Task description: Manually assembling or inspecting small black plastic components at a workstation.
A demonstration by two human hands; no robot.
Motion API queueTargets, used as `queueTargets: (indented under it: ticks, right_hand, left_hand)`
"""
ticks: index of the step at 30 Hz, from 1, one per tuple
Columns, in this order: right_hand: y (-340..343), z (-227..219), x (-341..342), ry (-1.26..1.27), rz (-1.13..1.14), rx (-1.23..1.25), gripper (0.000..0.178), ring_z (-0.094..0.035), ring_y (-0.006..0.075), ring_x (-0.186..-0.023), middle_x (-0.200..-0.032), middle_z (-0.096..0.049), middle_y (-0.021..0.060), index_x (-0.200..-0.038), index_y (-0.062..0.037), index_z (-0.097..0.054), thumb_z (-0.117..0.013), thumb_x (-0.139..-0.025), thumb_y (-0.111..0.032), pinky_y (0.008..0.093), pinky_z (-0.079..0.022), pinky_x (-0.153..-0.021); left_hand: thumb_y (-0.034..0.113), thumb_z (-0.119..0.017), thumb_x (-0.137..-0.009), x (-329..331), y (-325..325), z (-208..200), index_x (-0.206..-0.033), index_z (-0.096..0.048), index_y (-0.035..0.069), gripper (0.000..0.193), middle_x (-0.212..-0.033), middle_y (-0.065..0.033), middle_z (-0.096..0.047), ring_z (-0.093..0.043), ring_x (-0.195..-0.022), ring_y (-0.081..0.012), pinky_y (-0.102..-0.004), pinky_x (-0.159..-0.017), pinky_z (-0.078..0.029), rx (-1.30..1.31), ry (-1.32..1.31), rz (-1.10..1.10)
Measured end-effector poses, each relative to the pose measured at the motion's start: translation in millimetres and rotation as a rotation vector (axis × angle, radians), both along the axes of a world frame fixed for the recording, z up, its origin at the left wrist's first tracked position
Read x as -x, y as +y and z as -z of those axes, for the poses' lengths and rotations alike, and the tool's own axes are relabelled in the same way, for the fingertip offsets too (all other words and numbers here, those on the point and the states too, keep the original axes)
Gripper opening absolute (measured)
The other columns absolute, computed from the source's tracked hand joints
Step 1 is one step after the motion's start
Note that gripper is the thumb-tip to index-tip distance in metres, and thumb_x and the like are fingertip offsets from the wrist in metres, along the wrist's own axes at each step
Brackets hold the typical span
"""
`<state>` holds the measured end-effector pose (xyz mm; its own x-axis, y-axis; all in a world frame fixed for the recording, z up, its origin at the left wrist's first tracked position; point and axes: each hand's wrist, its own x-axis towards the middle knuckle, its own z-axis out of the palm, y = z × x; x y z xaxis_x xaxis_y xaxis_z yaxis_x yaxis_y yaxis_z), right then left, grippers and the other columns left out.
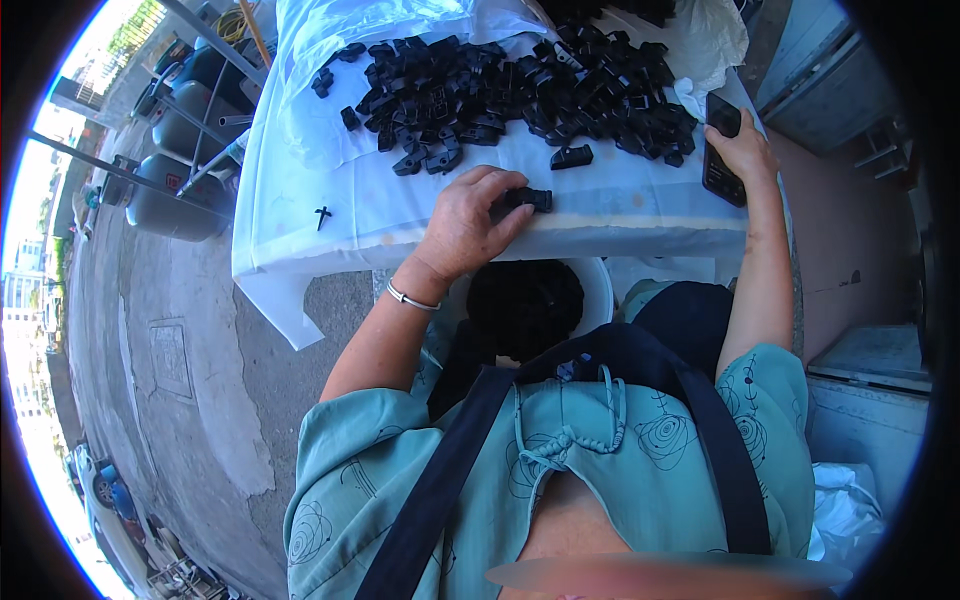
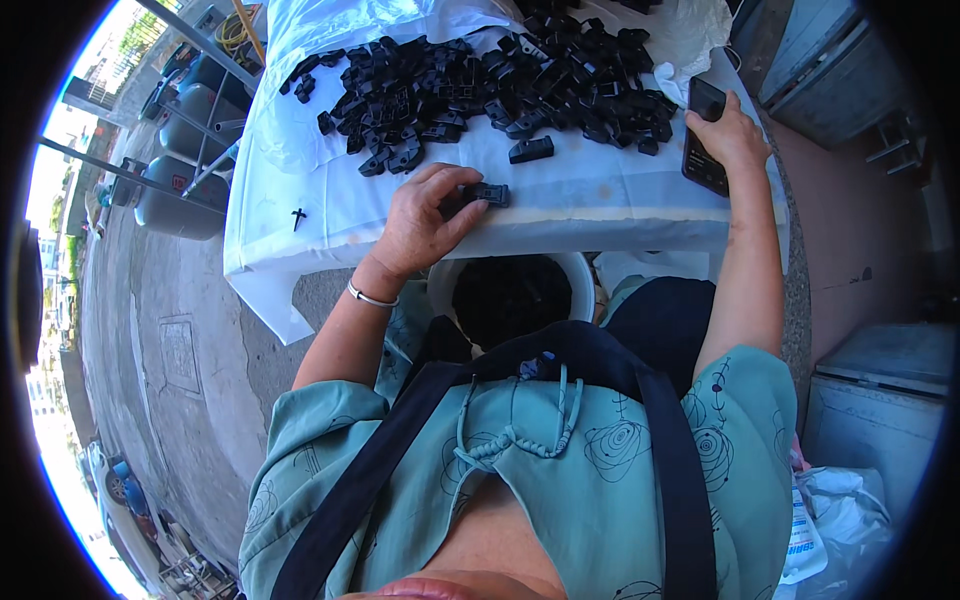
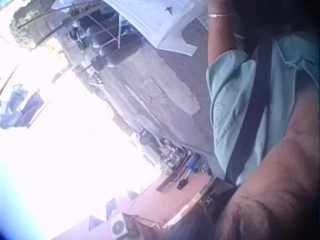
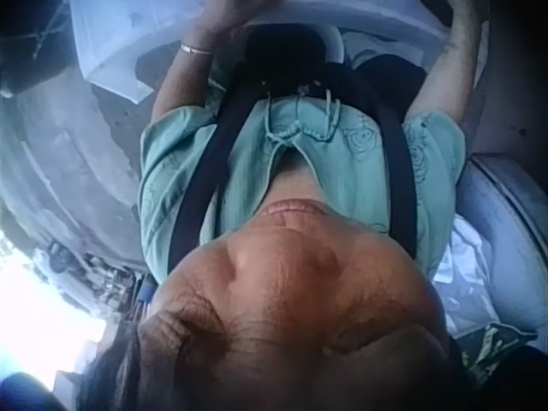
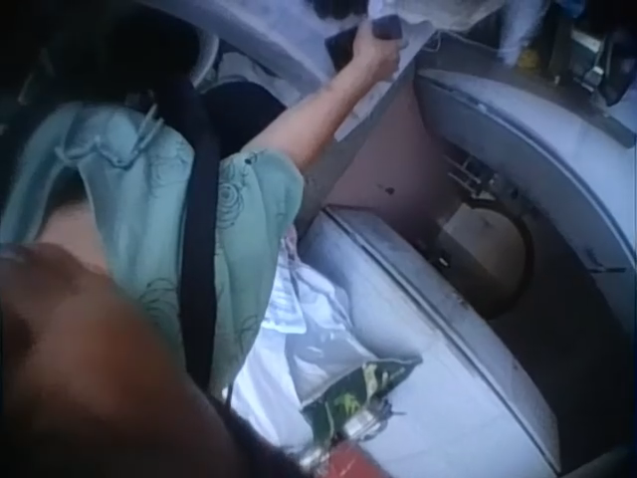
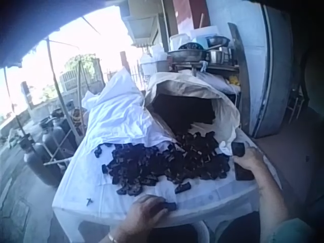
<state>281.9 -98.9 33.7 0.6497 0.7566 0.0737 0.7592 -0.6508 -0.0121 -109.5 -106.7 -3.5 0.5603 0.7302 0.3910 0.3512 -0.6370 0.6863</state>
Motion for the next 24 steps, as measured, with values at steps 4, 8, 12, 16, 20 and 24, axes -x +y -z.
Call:
queueTargets:
  ticks: [4,8,12,16,20,24]
  right_hand:
    - [0,-2,1,0.019,0.008,0.000,0.089,-0.054,0.0298,-0.121,-0.131,-0.056,0.0123,-0.146,-0.0175,-0.030,-0.062,-0.075,-0.058,0.0486,-0.040,-0.099]
    - [-2,3,-2,0.016,0.001,-0.026,0.092,-0.054,0.0297,-0.120,-0.130,-0.057,0.0130,-0.147,-0.0175,-0.029,-0.062,-0.073,-0.062,0.0493,-0.040,-0.099]
    - [-14,0,15,-0.229,-0.143,-0.195,0.073,-0.056,0.0330,-0.115,-0.127,-0.057,0.0178,-0.140,-0.0103,-0.040,-0.058,-0.083,-0.054,0.0432,-0.044,-0.096]
    - [-29,-16,82,0.342,-0.659,-0.547,0.029,-0.063,0.0184,-0.081,-0.094,-0.066,0.0126,-0.113,-0.0012,-0.062,-0.060,-0.091,-0.020,0.0303,-0.051,-0.074]
    - [-29,4,153,0.348,-0.949,-0.529,0.021,-0.065,0.0287,-0.083,-0.095,-0.066,0.0132,-0.105,-0.0022,-0.066,-0.058,-0.091,-0.015,0.0334,-0.052,-0.075]
    - [-26,29,173,0.381,-0.921,-0.515,0.017,-0.064,0.0292,-0.084,-0.096,-0.063,0.0118,-0.100,-0.0040,-0.066,-0.063,-0.088,-0.016,0.0341,-0.053,-0.073]
  left_hand:
    - [0.012,-0.070,-0.078,2,-4,3,-0.102,-0.062,0.004,0.026,-0.095,-0.0129,-0.061,-0.064,-0.077,-0.0270,-0.0324,-0.067,-0.054,-0.012,0.033,-0.011]
    - [0.005,-0.067,-0.078,4,-13,9,-0.108,-0.059,0.004,0.031,-0.107,-0.0153,-0.058,-0.064,-0.080,-0.0275,-0.0321,-0.067,-0.055,-0.155,-0.096,-0.164]
    - [0.002,-0.063,-0.080,24,-5,-3,-0.113,-0.057,0.006,0.033,-0.113,-0.0150,-0.057,-0.064,-0.082,-0.0285,-0.0329,-0.067,-0.055,-0.222,-0.016,-0.344]
    - [0.005,-0.064,-0.079,37,13,-8,-0.112,-0.058,0.007,0.033,-0.110,-0.0134,-0.061,-0.063,-0.088,-0.0331,-0.0388,-0.072,-0.053,-0.310,0.181,-0.415]
    - [0.011,-0.066,-0.078,35,21,-13,-0.113,-0.059,0.008,0.036,-0.095,-0.0125,-0.063,-0.062,-0.084,-0.0336,-0.0416,-0.073,-0.051,-0.325,0.403,-0.422]
    - [0.014,-0.067,-0.079,23,24,-13,-0.114,-0.060,0.008,0.036,-0.085,-0.0140,-0.061,-0.062,-0.079,-0.0325,-0.0406,-0.070,-0.051,-0.239,0.345,-0.379]
